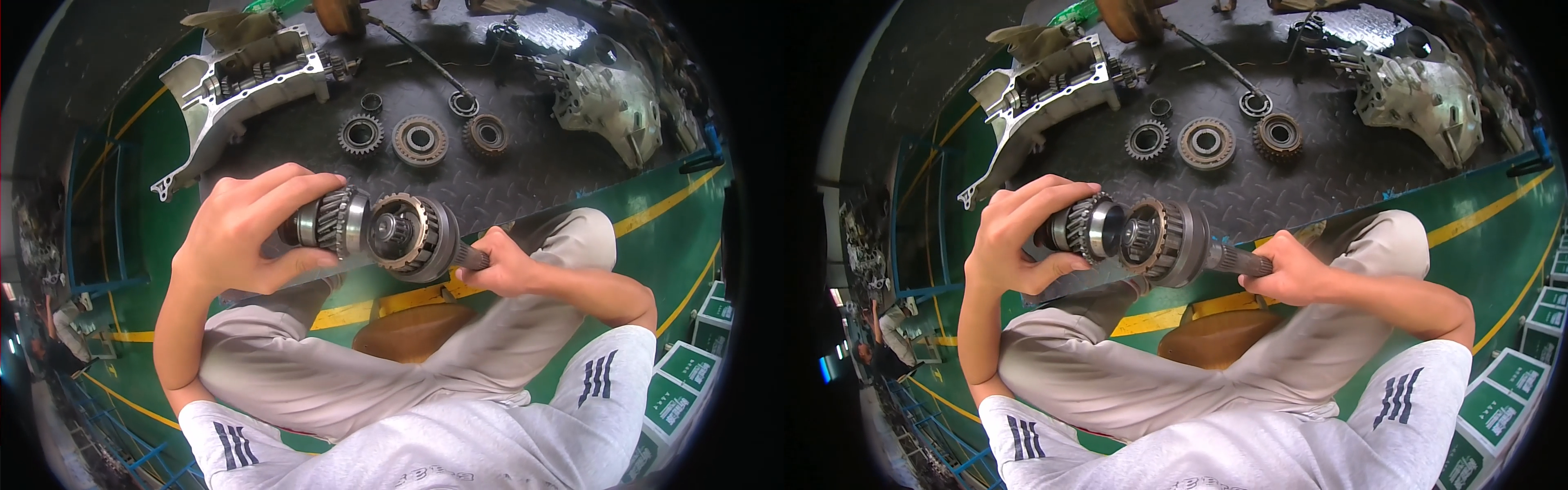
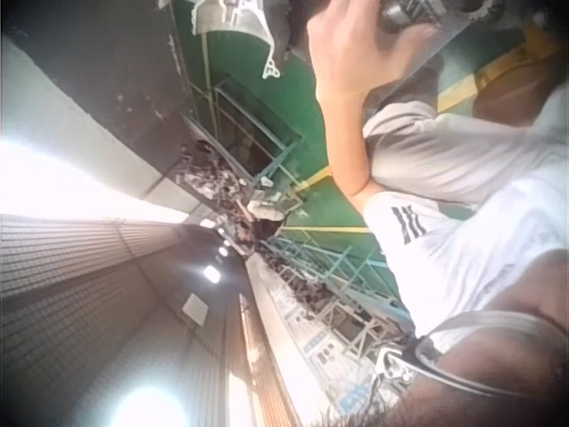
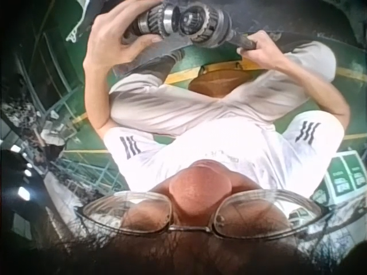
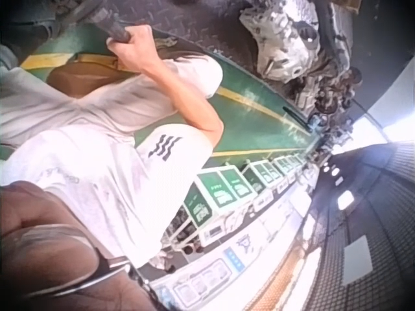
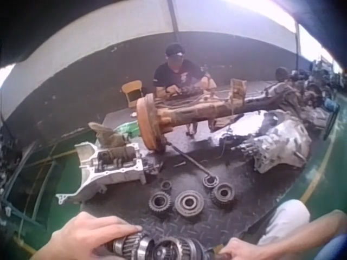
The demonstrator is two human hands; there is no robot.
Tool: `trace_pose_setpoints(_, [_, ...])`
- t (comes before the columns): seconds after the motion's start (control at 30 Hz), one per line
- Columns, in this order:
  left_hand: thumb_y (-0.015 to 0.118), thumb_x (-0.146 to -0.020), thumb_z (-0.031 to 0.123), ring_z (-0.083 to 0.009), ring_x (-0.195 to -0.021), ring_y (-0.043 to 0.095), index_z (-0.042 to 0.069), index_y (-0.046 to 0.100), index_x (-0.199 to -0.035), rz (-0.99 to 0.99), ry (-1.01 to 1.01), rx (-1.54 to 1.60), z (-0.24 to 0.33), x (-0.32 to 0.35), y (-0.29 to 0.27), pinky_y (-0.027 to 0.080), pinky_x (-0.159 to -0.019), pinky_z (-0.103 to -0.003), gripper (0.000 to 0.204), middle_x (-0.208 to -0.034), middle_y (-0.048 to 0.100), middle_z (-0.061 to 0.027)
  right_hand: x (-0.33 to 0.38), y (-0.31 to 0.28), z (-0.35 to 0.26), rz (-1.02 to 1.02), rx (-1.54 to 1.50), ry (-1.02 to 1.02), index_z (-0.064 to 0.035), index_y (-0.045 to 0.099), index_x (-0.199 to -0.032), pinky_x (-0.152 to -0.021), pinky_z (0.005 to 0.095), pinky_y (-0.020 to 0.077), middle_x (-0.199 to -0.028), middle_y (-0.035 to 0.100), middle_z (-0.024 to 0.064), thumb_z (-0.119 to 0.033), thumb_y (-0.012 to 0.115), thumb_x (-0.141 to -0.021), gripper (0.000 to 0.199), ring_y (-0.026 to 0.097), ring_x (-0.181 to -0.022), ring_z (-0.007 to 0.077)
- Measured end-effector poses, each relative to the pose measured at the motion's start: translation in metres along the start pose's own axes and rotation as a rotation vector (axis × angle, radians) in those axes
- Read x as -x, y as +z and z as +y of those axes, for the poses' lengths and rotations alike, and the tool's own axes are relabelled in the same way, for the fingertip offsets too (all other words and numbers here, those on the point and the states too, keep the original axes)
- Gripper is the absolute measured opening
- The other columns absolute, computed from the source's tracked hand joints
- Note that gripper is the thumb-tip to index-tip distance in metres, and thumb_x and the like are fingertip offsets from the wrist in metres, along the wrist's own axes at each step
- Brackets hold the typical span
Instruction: The person wipes a metal shaft with a cloth and then slides several gears and components onto the shaft one by one.
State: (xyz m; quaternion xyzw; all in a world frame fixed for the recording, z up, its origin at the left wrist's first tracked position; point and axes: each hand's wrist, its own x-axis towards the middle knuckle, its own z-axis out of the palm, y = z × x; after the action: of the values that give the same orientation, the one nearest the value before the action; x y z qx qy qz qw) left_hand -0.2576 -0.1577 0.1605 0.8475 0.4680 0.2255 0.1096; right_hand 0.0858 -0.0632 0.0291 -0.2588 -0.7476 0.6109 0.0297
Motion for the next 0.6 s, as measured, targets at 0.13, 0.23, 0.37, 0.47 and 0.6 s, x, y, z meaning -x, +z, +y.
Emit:
trace_pose_setpoints(0.13, [0.089, -0.067, 0.032, -0.0275, -0.067, 0.064, 0.002, 0.069, -0.123, 0.052, -0.006, -0.028, -0.002, -0.004, -0.009, 0.052, -0.057, -0.032, 0.067, -0.093, 0.067, -0.0115, 0.001, -0.003, 0.000, 0.022, -0.032, 0.020, 0.0041, 0.054, -0.069, -0.051, 0.0339, 0.0385, -0.056, 0.044, 0.0072, -0.008, 0.071, -0.084, 0.026, 0.037, -0.054, 0.0133])
trace_pose_setpoints(0.23, [0.089, -0.067, 0.031, -0.0278, -0.068, 0.064, 0.001, 0.070, -0.122, 0.101, 0.010, -0.029, -0.003, -0.008, -0.009, 0.052, -0.057, -0.032, 0.066, -0.093, 0.067, -0.0125, 0.001, -0.003, 0.005, 0.029, -0.042, 0.004, 0.0037, 0.054, -0.069, -0.051, 0.0338, 0.0384, -0.056, 0.043, 0.0069, -0.007, 0.071, -0.084, 0.026, 0.037, -0.055, 0.0127])
trace_pose_setpoints(0.37, [0.089, -0.067, 0.030, -0.0285, -0.069, 0.065, 0.000, 0.070, -0.122, 0.082, 0.049, -0.017, 0.001, -0.012, -0.008, 0.053, -0.058, -0.032, 0.065, -0.093, 0.068, -0.0133, 0.001, -0.004, 0.006, 0.037, -0.046, -0.043, 0.0038, 0.053, -0.068, -0.051, 0.0341, 0.0383, -0.057, 0.043, 0.0076, -0.007, 0.072, -0.084, 0.027, 0.037, -0.055, 0.0129])
trace_pose_setpoints(0.47, [0.089, -0.068, 0.029, -0.0282, -0.069, 0.065, -0.001, 0.069, -0.123, 0.065, 0.072, -0.012, 0.009, -0.016, -0.006, 0.053, -0.058, -0.032, 0.065, -0.094, 0.068, -0.0133, 0.000, -0.006, 0.005, 0.025, -0.036, -0.065, 0.0044, 0.053, -0.068, -0.050, 0.0347, 0.0382, -0.056, 0.043, 0.0085, -0.007, 0.073, -0.083, 0.028, 0.037, -0.054, 0.0135])
trace_pose_setpoints(0.6, [0.089, -0.068, 0.030, -0.0261, -0.068, 0.066, -0.001, 0.070, -0.124, 0.078, 0.078, 0.010, 0.012, -0.018, -0.009, 0.053, -0.057, -0.031, 0.067, -0.094, 0.069, -0.0134, 0.000, -0.005, 0.004, 0.029, 0.005, -0.095, 0.0055, 0.054, -0.068, -0.050, 0.0350, 0.0381, -0.055, 0.043, 0.0115, -0.008, 0.074, -0.083, 0.028, 0.036, -0.052, 0.0153])
